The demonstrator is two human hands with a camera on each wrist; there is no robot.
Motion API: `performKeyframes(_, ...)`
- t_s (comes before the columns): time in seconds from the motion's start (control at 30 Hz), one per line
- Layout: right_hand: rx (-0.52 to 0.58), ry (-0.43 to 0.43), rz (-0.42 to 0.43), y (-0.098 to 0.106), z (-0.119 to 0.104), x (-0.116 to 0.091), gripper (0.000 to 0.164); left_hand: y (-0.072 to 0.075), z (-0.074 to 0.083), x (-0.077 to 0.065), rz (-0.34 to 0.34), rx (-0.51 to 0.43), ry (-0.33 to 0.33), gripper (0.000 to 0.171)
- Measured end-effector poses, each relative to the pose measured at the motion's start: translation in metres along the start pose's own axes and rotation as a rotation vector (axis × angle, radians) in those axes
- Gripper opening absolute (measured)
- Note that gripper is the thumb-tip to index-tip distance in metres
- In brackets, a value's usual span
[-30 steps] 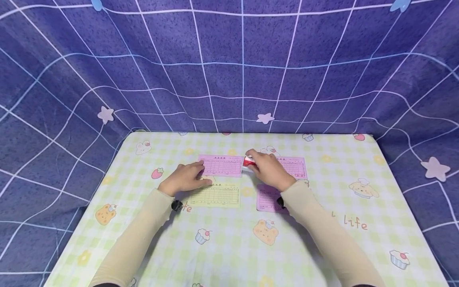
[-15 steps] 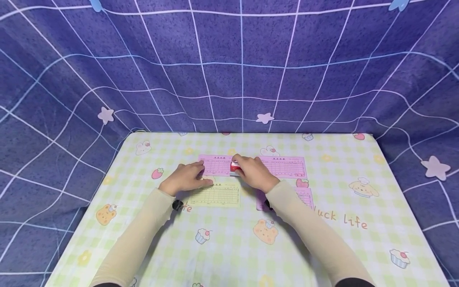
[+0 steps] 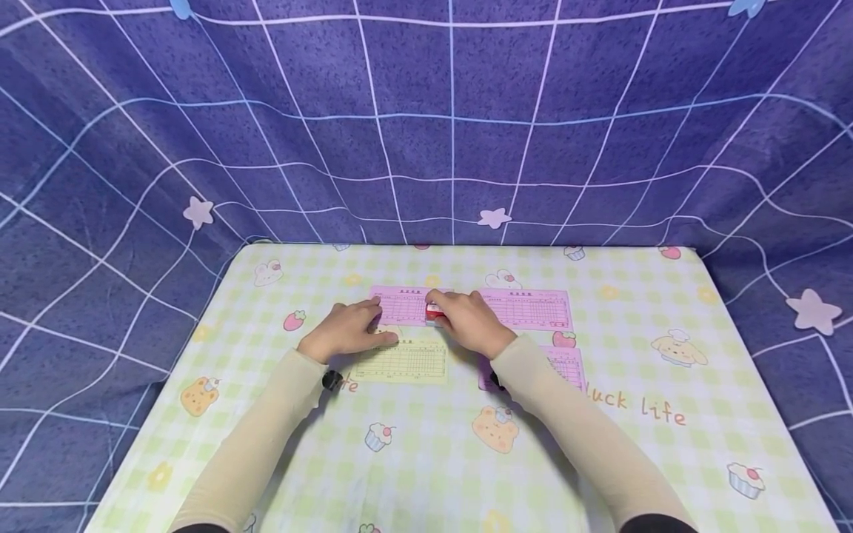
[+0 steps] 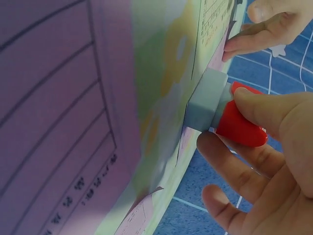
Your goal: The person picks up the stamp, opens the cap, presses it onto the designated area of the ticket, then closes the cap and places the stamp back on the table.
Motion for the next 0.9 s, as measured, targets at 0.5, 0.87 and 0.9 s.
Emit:
performKeyframes(0.5, -0.017, -0.111, -0.061, -0.0024, 0.0025, 0.0028, 0.023, 0.0017, 0.0011, -0.0003, 0.003, -0.005, -0.005, 0.066)
performKeyframes(0.87, -0.018, -0.133, -0.072, -0.0012, 0.0012, 0.0034, 0.023, 0.0059, 0.0029, -0.0029, -0.021, -0.008, 0.0, 0.07)
performKeyframes(0.9, -0.021, -0.133, -0.072, -0.0011, 0.001, 0.0034, 0.022, 0.0064, 0.0032, -0.0032, -0.024, -0.007, 0.001, 0.07)
Point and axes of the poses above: each hand's wrist, its own x-axis towards the middle knuckle, its own y-axis out of the back of the hand, z = x × y, the point moved 6 cm from there along x, towards the middle knuckle, and after that the axes turned 14 degrees about x, right-handed, at the moved point
